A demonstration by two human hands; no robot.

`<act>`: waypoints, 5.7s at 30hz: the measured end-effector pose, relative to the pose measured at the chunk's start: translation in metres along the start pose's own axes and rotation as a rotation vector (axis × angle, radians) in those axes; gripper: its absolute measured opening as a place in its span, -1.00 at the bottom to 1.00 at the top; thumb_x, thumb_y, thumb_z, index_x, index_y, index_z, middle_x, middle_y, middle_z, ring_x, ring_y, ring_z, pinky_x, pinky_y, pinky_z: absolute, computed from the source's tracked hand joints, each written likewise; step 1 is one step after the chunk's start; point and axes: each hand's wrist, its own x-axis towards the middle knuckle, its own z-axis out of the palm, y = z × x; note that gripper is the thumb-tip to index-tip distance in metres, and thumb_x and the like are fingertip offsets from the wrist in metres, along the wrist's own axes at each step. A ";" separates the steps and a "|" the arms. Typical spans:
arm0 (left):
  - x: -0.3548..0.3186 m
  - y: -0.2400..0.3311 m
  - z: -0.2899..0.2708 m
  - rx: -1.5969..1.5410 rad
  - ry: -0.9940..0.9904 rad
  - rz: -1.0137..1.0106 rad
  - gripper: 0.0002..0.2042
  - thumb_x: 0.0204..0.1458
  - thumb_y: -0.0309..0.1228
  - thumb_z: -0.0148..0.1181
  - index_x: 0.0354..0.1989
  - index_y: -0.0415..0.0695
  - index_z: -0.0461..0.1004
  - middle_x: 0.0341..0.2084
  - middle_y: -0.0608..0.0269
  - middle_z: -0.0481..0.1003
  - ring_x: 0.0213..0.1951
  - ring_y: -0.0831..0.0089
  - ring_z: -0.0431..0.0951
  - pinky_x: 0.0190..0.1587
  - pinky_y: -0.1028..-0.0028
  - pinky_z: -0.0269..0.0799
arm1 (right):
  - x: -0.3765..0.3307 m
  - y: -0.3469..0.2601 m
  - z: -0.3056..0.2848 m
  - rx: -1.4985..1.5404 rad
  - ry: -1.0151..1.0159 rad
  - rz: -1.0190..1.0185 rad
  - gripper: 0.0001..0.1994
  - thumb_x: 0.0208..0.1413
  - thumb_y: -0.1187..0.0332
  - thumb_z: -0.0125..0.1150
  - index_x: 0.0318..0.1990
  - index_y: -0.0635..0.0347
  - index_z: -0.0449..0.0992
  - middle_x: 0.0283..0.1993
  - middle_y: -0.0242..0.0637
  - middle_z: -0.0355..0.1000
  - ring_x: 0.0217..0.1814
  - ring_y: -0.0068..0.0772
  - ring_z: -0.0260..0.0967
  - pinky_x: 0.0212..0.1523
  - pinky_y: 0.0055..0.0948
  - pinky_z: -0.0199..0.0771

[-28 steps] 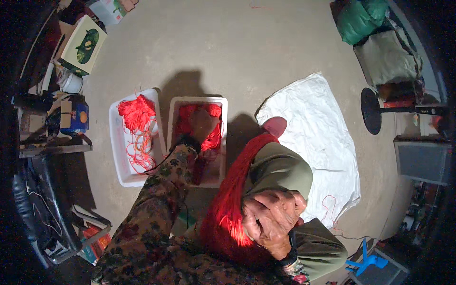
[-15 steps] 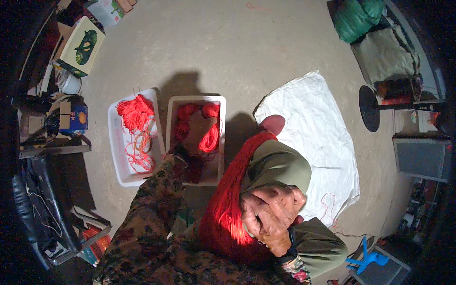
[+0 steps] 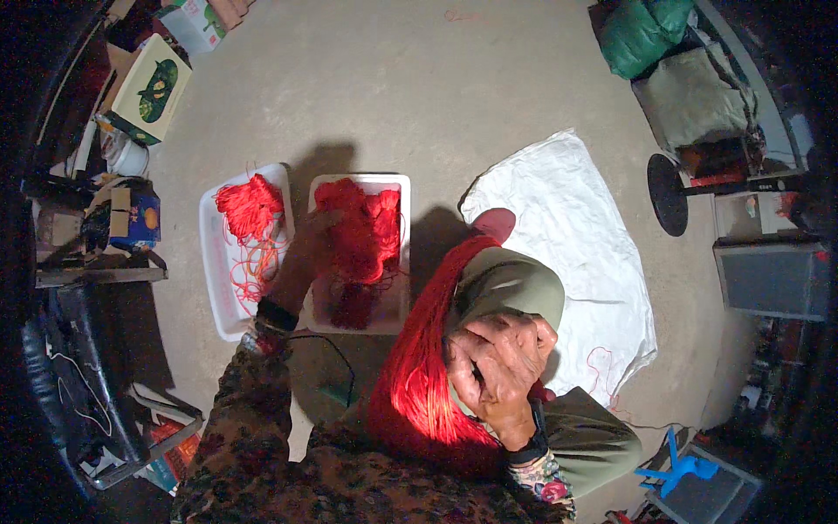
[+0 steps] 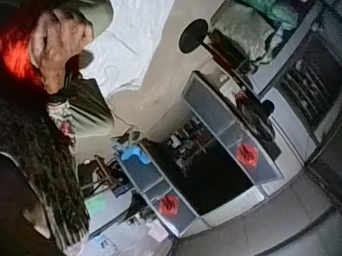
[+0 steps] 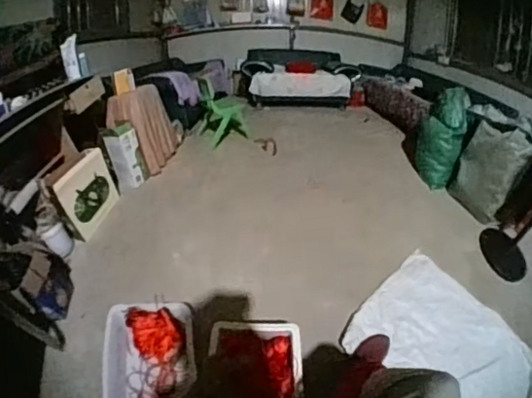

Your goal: Winding and tying bundles of red yarn or thread while sitting on a stool and using scissors to cut the thread.

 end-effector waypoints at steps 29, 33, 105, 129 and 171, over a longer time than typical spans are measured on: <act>-0.133 0.027 0.183 0.851 -0.291 0.708 -0.40 -0.09 -0.33 0.28 0.12 -0.32 0.23 -0.12 0.02 0.30 -0.10 0.23 0.38 -0.13 0.41 0.39 | 0.004 -0.012 0.025 1.007 -0.116 0.605 -0.53 -0.04 0.32 0.29 0.03 0.28 0.33 -0.08 -0.34 0.38 -0.09 -0.51 0.31 -0.05 -0.48 0.36; -0.134 0.034 0.187 0.939 -0.256 0.800 -0.39 -0.11 -0.27 0.29 0.11 -0.29 0.27 -0.13 0.01 0.34 -0.14 0.13 0.37 0.03 0.27 0.23 | -0.006 -0.002 0.026 1.118 -0.088 0.677 -0.52 0.03 0.30 0.21 0.08 0.30 0.27 -0.06 -0.29 0.38 -0.06 -0.45 0.36 -0.03 -0.41 0.39; -0.119 0.027 0.174 0.609 -0.076 0.711 -0.82 -0.07 -0.44 0.27 -0.38 -0.33 0.51 -0.51 0.15 0.42 -0.48 0.41 0.44 -0.41 0.46 0.35 | 0.007 -0.015 0.033 1.403 0.011 0.844 -0.34 -0.10 0.29 0.40 0.16 0.21 0.19 0.00 -0.30 0.36 0.03 -0.37 0.35 0.06 -0.35 0.37; 0.150 -0.153 -0.041 1.645 0.641 0.277 -0.73 -0.19 -0.25 0.28 -0.40 -0.21 0.51 -0.39 -0.06 0.51 -0.24 -0.01 0.53 -0.21 0.13 0.46 | -0.017 -0.004 0.006 1.606 0.077 1.191 -0.42 -0.26 0.76 0.28 0.02 0.24 0.32 -0.14 -0.27 0.40 -0.25 -0.40 0.46 -0.19 -0.34 0.55; -0.100 0.025 0.159 0.584 -0.297 0.575 -0.77 -0.09 -0.47 0.29 -0.25 -0.24 0.47 -0.09 0.03 0.41 -0.13 0.21 0.48 -0.07 0.36 0.39 | -0.008 -0.023 -0.002 1.356 0.083 1.155 -0.45 -0.17 0.64 0.29 0.06 0.24 0.28 -0.09 -0.29 0.36 -0.11 -0.36 0.38 0.03 -0.30 0.42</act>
